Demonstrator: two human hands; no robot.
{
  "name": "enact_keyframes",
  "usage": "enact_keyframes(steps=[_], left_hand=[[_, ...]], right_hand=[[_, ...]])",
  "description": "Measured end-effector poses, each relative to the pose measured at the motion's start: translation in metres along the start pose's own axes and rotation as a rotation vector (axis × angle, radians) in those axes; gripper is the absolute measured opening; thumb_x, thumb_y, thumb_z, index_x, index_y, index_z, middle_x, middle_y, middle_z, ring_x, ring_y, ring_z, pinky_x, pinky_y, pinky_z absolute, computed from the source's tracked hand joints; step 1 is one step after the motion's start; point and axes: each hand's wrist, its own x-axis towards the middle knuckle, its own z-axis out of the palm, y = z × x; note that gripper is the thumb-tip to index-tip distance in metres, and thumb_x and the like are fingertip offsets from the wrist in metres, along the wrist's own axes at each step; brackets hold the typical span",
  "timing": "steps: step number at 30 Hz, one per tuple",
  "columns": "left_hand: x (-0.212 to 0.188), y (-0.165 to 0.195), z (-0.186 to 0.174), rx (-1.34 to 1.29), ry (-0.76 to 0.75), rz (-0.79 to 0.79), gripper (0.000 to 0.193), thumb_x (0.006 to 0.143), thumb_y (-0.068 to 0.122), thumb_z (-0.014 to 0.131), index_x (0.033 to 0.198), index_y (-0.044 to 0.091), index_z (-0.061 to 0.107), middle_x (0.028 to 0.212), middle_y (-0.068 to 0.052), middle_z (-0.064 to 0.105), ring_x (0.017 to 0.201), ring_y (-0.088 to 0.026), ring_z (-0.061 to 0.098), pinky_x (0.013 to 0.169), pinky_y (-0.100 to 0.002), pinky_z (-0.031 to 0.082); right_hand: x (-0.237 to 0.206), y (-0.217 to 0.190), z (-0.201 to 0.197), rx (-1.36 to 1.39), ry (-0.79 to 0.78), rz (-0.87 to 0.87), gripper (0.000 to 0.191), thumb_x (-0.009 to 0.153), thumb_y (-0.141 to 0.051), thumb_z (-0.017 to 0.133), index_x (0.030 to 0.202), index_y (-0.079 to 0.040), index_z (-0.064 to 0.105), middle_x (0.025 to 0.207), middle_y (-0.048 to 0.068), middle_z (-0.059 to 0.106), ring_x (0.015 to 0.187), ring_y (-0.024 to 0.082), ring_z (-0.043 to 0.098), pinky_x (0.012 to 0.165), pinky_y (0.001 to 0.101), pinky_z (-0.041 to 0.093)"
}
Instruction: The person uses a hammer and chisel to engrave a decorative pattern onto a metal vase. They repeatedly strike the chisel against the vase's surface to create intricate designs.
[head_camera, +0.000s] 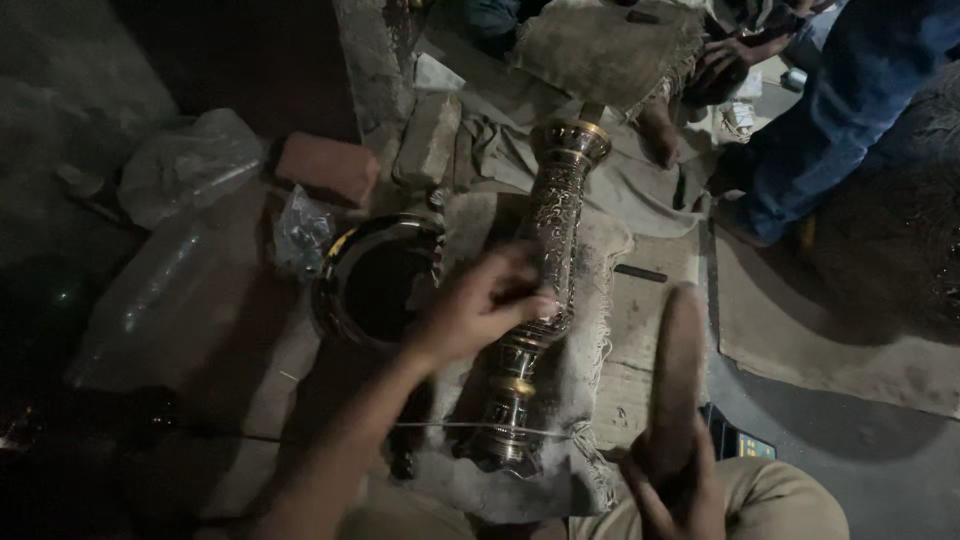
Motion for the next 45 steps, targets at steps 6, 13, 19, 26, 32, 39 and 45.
enact_keyframes(steps=[6, 13, 19, 26, 32, 39, 45], left_hand=[[0.041, 0.015, -0.019, 0.203, -0.484, 0.203, 0.044, 0.09, 0.032, 0.076, 0.132, 0.025, 0.066, 0.113, 0.0, 0.079, 0.105, -0.019, 0.078, 0.092, -0.04, 0.062], [0.059, 0.012, -0.021, 0.183, -0.6, 0.393, 0.048, 0.087, 0.033, 0.072, 0.133, 0.023, 0.068, 0.119, 0.0, 0.078, 0.102, -0.02, 0.077, 0.093, -0.043, 0.059], [0.063, 0.0, -0.019, 0.284, -0.599, 0.323, 0.047, 0.085, 0.038, 0.074, 0.129, 0.021, 0.069, 0.115, -0.001, 0.079, 0.1, -0.02, 0.078, 0.091, -0.044, 0.059], [0.066, -0.013, -0.017, 0.229, -0.638, 0.34, 0.047, 0.087, 0.038, 0.073, 0.129, 0.018, 0.068, 0.121, -0.003, 0.077, 0.102, -0.02, 0.077, 0.092, -0.044, 0.06], [0.068, -0.016, -0.018, 0.258, -0.683, 0.305, 0.046, 0.089, 0.039, 0.07, 0.131, 0.02, 0.067, 0.117, -0.002, 0.078, 0.1, -0.019, 0.078, 0.093, -0.043, 0.06], [0.07, -0.018, -0.022, 0.246, -0.671, 0.389, 0.045, 0.092, 0.042, 0.066, 0.13, 0.018, 0.067, 0.113, -0.003, 0.078, 0.1, -0.02, 0.077, 0.092, -0.043, 0.059], [0.069, -0.015, -0.024, 0.235, -0.69, 0.338, 0.044, 0.092, 0.041, 0.066, 0.129, 0.018, 0.067, 0.111, -0.002, 0.079, 0.099, -0.019, 0.077, 0.092, -0.042, 0.059]], right_hand=[[0.023, -0.004, -0.005, -0.519, 0.007, -0.036, 0.092, 0.074, -0.03, 0.078, 0.153, -0.011, 0.035, 0.103, 0.023, 0.073, 0.09, 0.033, 0.076, 0.075, 0.0465, 0.063], [0.05, -0.029, -0.014, -0.848, -0.08, -0.158, 0.081, 0.082, -0.019, 0.082, 0.151, -0.013, 0.041, 0.111, 0.024, 0.072, 0.095, 0.042, 0.072, 0.08, 0.0482, 0.058], [0.026, -0.042, -0.035, -0.264, 0.208, 0.182, 0.048, 0.088, -0.009, 0.078, 0.129, 0.005, 0.058, 0.101, 0.02, 0.073, 0.095, 0.034, 0.077, 0.1, 0.044, 0.061], [0.029, -0.007, -0.038, -0.508, 0.232, -0.055, 0.069, 0.084, -0.02, 0.073, 0.147, -0.002, 0.05, 0.119, 0.017, 0.069, 0.107, 0.028, 0.07, 0.097, 0.0425, 0.057], [0.038, 0.0, -0.055, -0.98, 0.131, -0.056, 0.068, 0.079, -0.034, 0.072, 0.137, -0.004, 0.051, 0.121, 0.016, 0.068, 0.111, 0.028, 0.069, 0.1, 0.0416, 0.056], [0.064, 0.018, -0.063, -1.669, 0.028, -0.108, 0.078, 0.076, -0.048, 0.072, 0.136, -0.004, 0.047, 0.119, 0.015, 0.068, 0.115, 0.027, 0.07, 0.103, 0.0404, 0.057], [0.06, 0.005, -0.075, -1.422, -0.138, 0.01, 0.093, 0.081, -0.037, 0.074, 0.157, 0.004, 0.04, 0.122, 0.02, 0.065, 0.102, 0.028, 0.069, 0.1, 0.0458, 0.054]])
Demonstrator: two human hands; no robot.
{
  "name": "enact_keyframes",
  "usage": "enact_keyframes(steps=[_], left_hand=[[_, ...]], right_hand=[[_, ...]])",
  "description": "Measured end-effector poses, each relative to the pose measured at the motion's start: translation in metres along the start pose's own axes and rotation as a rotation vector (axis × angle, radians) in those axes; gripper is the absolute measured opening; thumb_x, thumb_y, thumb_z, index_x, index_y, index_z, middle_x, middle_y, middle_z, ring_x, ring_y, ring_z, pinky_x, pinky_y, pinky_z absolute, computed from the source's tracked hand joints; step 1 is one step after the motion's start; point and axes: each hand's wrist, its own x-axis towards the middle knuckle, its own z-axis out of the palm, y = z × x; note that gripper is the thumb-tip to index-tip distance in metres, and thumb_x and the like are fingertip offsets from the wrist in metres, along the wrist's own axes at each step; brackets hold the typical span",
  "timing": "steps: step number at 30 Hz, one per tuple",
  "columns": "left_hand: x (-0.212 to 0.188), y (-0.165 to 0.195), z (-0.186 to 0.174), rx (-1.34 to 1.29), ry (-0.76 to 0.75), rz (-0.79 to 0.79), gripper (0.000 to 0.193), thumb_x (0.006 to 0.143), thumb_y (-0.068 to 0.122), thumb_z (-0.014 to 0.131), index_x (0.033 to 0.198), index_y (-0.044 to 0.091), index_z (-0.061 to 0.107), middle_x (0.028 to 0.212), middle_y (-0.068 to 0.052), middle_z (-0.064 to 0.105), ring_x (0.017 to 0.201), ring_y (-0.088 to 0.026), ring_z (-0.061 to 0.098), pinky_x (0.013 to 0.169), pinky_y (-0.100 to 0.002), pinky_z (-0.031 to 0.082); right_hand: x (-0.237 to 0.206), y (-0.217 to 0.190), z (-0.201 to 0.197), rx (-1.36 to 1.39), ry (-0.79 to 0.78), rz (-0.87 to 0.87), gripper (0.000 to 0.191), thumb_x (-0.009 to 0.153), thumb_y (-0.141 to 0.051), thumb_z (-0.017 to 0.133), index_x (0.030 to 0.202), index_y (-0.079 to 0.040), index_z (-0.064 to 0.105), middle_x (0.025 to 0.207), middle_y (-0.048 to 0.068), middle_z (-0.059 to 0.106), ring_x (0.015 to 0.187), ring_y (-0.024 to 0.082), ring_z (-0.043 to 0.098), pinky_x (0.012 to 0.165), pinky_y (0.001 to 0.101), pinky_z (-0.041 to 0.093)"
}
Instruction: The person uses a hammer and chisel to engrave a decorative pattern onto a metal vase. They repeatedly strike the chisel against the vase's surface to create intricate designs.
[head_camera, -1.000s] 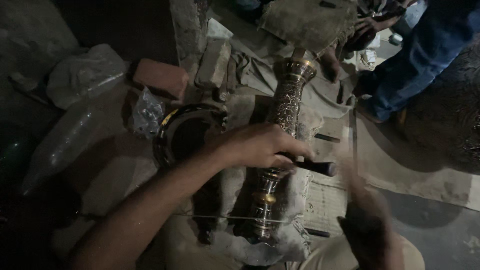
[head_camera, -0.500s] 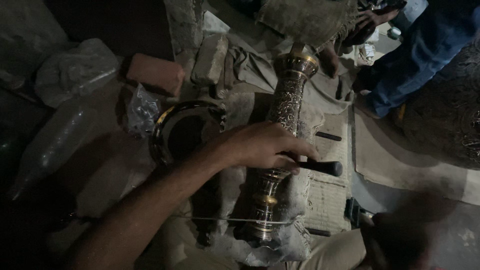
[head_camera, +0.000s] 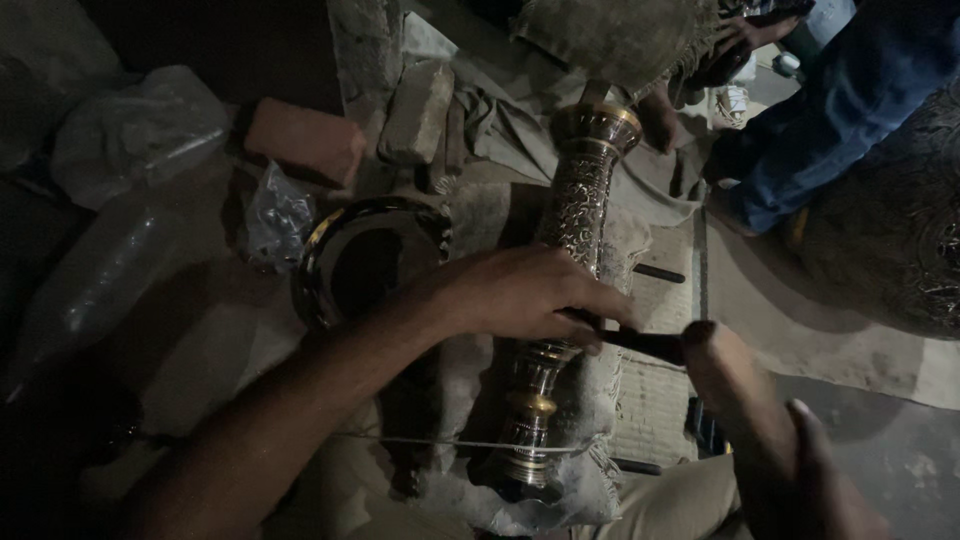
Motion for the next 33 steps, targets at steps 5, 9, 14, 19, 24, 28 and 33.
enact_keyframes(steps=[5, 9, 14, 19, 24, 28, 33], left_hand=[[0.0, 0.002, -0.004, -0.033, -0.007, 0.008, 0.043, 0.092, 0.039, 0.067, 0.13, 0.019, 0.067, 0.118, -0.002, 0.078, 0.102, -0.02, 0.077, 0.094, -0.041, 0.059], [0.001, 0.003, -0.004, -0.021, -0.001, 0.046, 0.04, 0.092, 0.035, 0.068, 0.13, 0.02, 0.067, 0.121, -0.002, 0.077, 0.105, -0.02, 0.076, 0.096, -0.042, 0.057], [0.002, -0.001, -0.003, -0.031, -0.05, -0.024, 0.04, 0.092, 0.033, 0.067, 0.131, 0.024, 0.067, 0.12, 0.001, 0.077, 0.104, -0.018, 0.077, 0.096, -0.039, 0.059], [-0.001, -0.004, -0.003, -0.068, -0.014, 0.025, 0.04, 0.095, 0.03, 0.069, 0.134, 0.024, 0.066, 0.125, -0.001, 0.075, 0.108, -0.02, 0.075, 0.098, -0.04, 0.056], [0.002, -0.005, -0.001, -0.065, -0.07, -0.034, 0.042, 0.094, 0.032, 0.069, 0.135, 0.028, 0.066, 0.12, 0.001, 0.079, 0.102, -0.018, 0.078, 0.096, -0.039, 0.06], [0.003, -0.007, -0.001, -0.022, -0.043, 0.039, 0.044, 0.091, 0.031, 0.072, 0.134, 0.026, 0.066, 0.124, -0.001, 0.076, 0.104, -0.02, 0.075, 0.094, -0.04, 0.059], [0.004, -0.006, -0.003, -0.049, -0.047, 0.02, 0.042, 0.094, 0.029, 0.07, 0.135, 0.025, 0.065, 0.124, 0.0, 0.077, 0.106, -0.018, 0.076, 0.095, -0.04, 0.059]], right_hand=[[0.011, -0.002, 0.016, -0.056, -0.065, 0.101, 0.076, 0.085, -0.038, 0.071, 0.146, -0.001, 0.046, 0.125, 0.018, 0.063, 0.107, 0.028, 0.066, 0.104, 0.0458, 0.053], [0.01, -0.001, 0.026, -0.048, -0.08, 0.149, 0.071, 0.086, -0.037, 0.07, 0.144, -0.002, 0.048, 0.124, 0.017, 0.063, 0.109, 0.027, 0.066, 0.104, 0.0449, 0.053], [0.01, 0.001, 0.025, 0.01, -0.049, 0.114, 0.071, 0.085, -0.036, 0.071, 0.144, -0.002, 0.048, 0.124, 0.017, 0.063, 0.109, 0.027, 0.066, 0.104, 0.0446, 0.053], [0.015, -0.003, 0.025, 0.047, -0.035, 0.1, 0.072, 0.085, -0.036, 0.071, 0.144, -0.002, 0.048, 0.123, 0.017, 0.064, 0.108, 0.027, 0.066, 0.103, 0.0443, 0.054], [0.014, -0.003, 0.025, 0.058, -0.042, 0.119, 0.072, 0.084, -0.035, 0.072, 0.144, -0.002, 0.048, 0.123, 0.017, 0.064, 0.108, 0.027, 0.066, 0.103, 0.044, 0.054], [0.013, -0.002, 0.024, 0.086, -0.034, 0.104, 0.072, 0.084, -0.034, 0.072, 0.143, -0.002, 0.048, 0.122, 0.017, 0.064, 0.108, 0.027, 0.066, 0.102, 0.0438, 0.054], [0.013, -0.004, 0.024, 0.119, -0.025, 0.099, 0.072, 0.083, -0.033, 0.073, 0.143, -0.002, 0.049, 0.122, 0.017, 0.064, 0.108, 0.027, 0.066, 0.102, 0.0435, 0.054]])
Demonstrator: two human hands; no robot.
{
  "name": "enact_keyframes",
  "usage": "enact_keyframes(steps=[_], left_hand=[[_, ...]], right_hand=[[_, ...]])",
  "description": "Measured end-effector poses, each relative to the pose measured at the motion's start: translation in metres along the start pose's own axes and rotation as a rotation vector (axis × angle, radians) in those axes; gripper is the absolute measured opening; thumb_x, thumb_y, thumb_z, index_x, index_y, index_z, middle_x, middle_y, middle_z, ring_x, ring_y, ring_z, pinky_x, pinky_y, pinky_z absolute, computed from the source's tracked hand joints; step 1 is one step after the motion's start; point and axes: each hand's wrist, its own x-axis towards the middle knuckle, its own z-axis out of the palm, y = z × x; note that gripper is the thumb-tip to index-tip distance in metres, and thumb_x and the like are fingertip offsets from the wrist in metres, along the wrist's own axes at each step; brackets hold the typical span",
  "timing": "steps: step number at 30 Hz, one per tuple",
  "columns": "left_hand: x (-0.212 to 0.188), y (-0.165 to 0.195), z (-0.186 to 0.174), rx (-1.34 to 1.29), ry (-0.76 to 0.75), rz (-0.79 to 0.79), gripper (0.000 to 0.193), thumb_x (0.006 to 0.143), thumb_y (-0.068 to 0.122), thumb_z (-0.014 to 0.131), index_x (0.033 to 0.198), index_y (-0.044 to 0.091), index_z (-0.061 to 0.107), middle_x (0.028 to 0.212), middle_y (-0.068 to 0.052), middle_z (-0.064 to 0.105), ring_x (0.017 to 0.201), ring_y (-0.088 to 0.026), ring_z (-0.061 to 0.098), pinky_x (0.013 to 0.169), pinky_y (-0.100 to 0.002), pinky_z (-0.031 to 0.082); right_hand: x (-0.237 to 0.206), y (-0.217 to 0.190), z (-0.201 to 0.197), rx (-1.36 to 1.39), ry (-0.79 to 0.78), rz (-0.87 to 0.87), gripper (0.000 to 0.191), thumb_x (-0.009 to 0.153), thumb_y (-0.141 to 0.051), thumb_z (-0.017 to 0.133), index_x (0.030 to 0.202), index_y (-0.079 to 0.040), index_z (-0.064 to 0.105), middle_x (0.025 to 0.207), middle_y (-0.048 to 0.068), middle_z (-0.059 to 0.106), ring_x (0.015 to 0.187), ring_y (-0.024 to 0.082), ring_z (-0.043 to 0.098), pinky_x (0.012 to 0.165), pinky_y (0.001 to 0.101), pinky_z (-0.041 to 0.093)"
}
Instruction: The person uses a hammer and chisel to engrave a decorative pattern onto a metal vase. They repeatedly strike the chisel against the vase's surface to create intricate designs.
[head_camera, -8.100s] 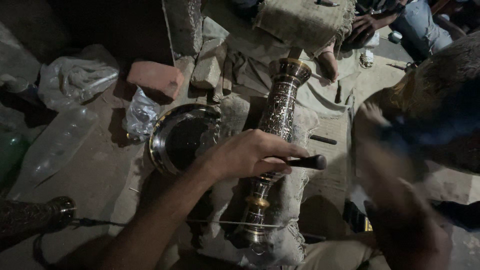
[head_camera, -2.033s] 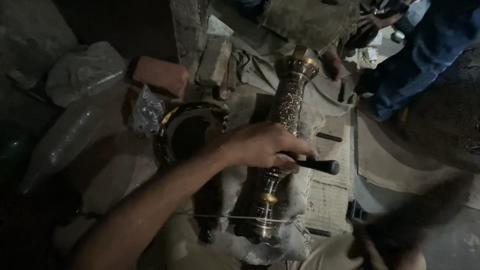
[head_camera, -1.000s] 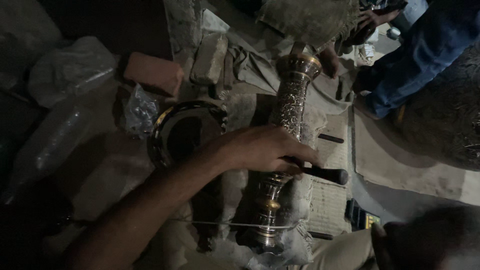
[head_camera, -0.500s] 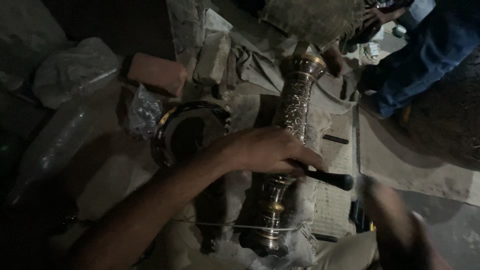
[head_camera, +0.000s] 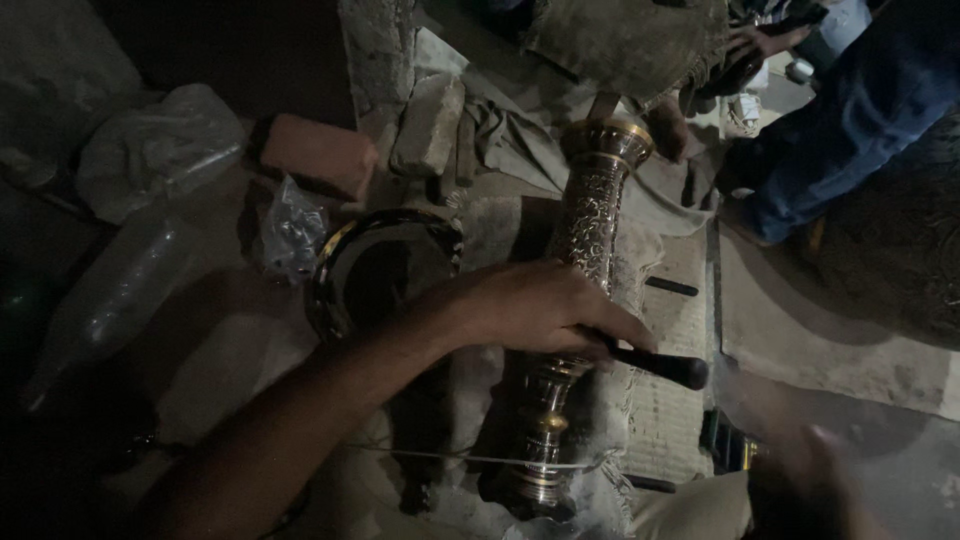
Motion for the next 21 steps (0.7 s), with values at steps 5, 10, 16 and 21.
enact_keyframes(steps=[5, 10, 16, 21], left_hand=[[0.001, 0.003, -0.001, -0.034, -0.005, -0.018, 0.042, 0.092, 0.027, 0.07, 0.134, 0.023, 0.066, 0.121, 0.0, 0.078, 0.104, -0.018, 0.077, 0.094, -0.038, 0.06], [0.009, 0.006, -0.002, -0.001, 0.028, 0.056, 0.043, 0.088, 0.02, 0.074, 0.13, 0.018, 0.066, 0.122, -0.003, 0.077, 0.108, -0.019, 0.076, 0.097, -0.04, 0.057], [0.014, 0.017, -0.003, 0.03, -0.007, -0.025, 0.042, 0.09, 0.019, 0.073, 0.132, 0.02, 0.066, 0.12, -0.001, 0.078, 0.105, -0.017, 0.078, 0.096, -0.039, 0.059], [0.016, 0.026, 0.001, 0.081, -0.078, -0.167, 0.042, 0.088, 0.024, 0.073, 0.13, 0.027, 0.068, 0.108, 0.0, 0.079, 0.091, -0.016, 0.076, 0.083, -0.037, 0.06]], right_hand=[[-0.002, -0.002, -0.001, 0.051, 0.007, 0.003, 0.072, 0.082, -0.032, 0.073, 0.143, -0.002, 0.049, 0.121, 0.017, 0.064, 0.108, 0.026, 0.066, 0.102, 0.0432, 0.054], [-0.003, -0.008, -0.001, 0.124, 0.013, -0.011, 0.072, 0.082, -0.031, 0.074, 0.143, -0.002, 0.049, 0.121, 0.017, 0.065, 0.108, 0.026, 0.066, 0.101, 0.0429, 0.054], [-0.013, -0.02, 0.001, 0.257, 0.024, -0.036, 0.073, 0.081, -0.03, 0.075, 0.143, -0.002, 0.049, 0.12, 0.016, 0.065, 0.107, 0.026, 0.066, 0.101, 0.0425, 0.054], [-0.017, -0.013, -0.004, 0.284, 0.037, -0.01, 0.073, 0.08, -0.029, 0.075, 0.143, -0.002, 0.049, 0.12, 0.016, 0.065, 0.107, 0.026, 0.066, 0.1, 0.0422, 0.054]])
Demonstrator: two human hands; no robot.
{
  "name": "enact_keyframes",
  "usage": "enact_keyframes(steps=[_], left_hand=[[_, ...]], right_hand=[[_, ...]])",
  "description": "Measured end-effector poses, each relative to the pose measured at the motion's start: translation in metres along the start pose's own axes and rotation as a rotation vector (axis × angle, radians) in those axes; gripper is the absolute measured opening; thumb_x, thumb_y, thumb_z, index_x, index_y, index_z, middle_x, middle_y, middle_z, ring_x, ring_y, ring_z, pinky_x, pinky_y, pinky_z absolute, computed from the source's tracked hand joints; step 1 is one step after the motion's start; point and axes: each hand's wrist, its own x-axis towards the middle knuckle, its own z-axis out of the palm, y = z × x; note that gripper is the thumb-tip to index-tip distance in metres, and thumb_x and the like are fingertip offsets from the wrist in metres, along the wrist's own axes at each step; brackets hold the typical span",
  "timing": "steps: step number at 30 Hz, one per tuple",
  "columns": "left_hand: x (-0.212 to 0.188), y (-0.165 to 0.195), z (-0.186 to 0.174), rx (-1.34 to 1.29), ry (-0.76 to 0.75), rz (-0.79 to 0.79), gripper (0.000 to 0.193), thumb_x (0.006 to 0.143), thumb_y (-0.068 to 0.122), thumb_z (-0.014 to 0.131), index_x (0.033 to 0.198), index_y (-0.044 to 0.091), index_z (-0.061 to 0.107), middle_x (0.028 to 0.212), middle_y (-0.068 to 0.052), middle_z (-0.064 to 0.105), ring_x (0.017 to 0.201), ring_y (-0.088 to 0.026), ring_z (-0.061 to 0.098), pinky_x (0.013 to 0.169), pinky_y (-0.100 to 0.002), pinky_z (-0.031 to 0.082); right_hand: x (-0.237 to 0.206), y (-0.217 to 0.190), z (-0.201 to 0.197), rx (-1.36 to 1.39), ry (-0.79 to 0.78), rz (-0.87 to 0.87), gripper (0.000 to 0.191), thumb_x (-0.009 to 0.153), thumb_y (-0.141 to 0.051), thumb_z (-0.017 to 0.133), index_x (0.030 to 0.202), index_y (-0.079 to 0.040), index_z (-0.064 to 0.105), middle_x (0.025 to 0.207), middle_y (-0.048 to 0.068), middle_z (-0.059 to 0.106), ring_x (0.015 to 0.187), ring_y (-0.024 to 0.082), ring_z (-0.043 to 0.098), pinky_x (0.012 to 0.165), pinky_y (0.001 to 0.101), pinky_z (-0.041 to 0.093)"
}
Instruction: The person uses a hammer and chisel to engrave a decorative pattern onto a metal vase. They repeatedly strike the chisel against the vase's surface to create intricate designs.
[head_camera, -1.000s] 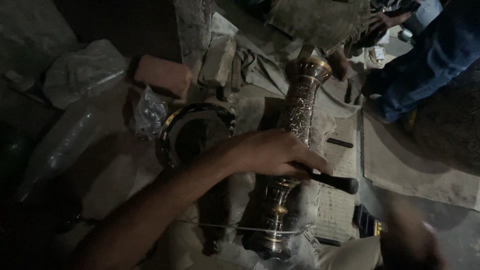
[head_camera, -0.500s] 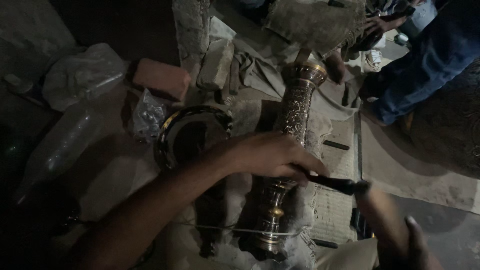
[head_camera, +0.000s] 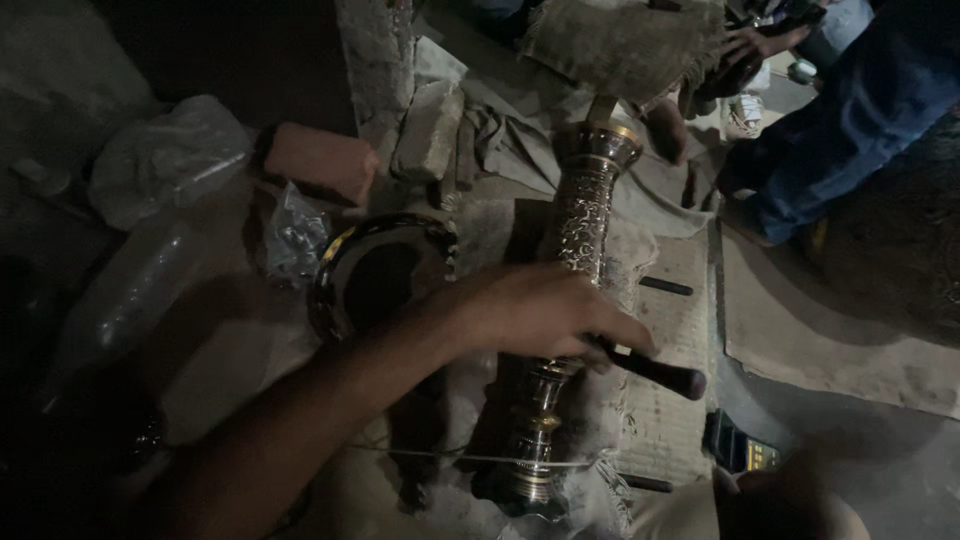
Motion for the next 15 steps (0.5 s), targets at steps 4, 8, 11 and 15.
enact_keyframes(steps=[4, 8, 11, 15], left_hand=[[0.002, 0.005, 0.001, 0.029, 0.092, 0.156, 0.041, 0.087, 0.023, 0.076, 0.127, 0.024, 0.069, 0.113, 0.001, 0.079, 0.092, -0.012, 0.077, 0.087, -0.036, 0.059], [0.005, 0.01, 0.002, 0.008, -0.068, -0.083, 0.04, 0.091, 0.02, 0.068, 0.131, 0.026, 0.066, 0.11, 0.0, 0.077, 0.085, -0.015, 0.075, 0.081, -0.035, 0.062], [0.007, 0.011, 0.005, -0.054, 0.019, 0.034, 0.04, 0.092, 0.018, 0.069, 0.131, 0.02, 0.063, 0.119, -0.001, 0.074, 0.086, -0.015, 0.076, 0.084, -0.034, 0.063], [0.008, 0.006, 0.005, -0.002, 0.013, 0.031, 0.039, 0.088, 0.016, 0.071, 0.126, 0.022, 0.068, 0.106, -0.002, 0.079, 0.088, -0.016, 0.077, 0.083, -0.038, 0.061]], right_hand=[[0.001, 0.0, 0.002, 0.023, 0.009, -0.005, 0.073, 0.08, -0.028, 0.076, 0.143, -0.001, 0.049, 0.119, 0.016, 0.065, 0.107, 0.026, 0.067, 0.1, 0.042, 0.054], [-0.01, -0.004, 0.009, 0.056, 0.002, -0.015, 0.073, 0.079, -0.028, 0.076, 0.142, -0.001, 0.049, 0.119, 0.016, 0.065, 0.107, 0.026, 0.067, 0.1, 0.0417, 0.054], [-0.018, -0.006, 0.012, 0.077, 0.0, -0.007, 0.074, 0.079, -0.027, 0.077, 0.142, -0.001, 0.049, 0.119, 0.016, 0.066, 0.107, 0.026, 0.067, 0.099, 0.0416, 0.054], [-0.02, -0.006, 0.014, 0.093, 0.008, -0.008, 0.074, 0.079, -0.026, 0.077, 0.142, -0.001, 0.049, 0.118, 0.016, 0.066, 0.107, 0.026, 0.067, 0.099, 0.0413, 0.054]])
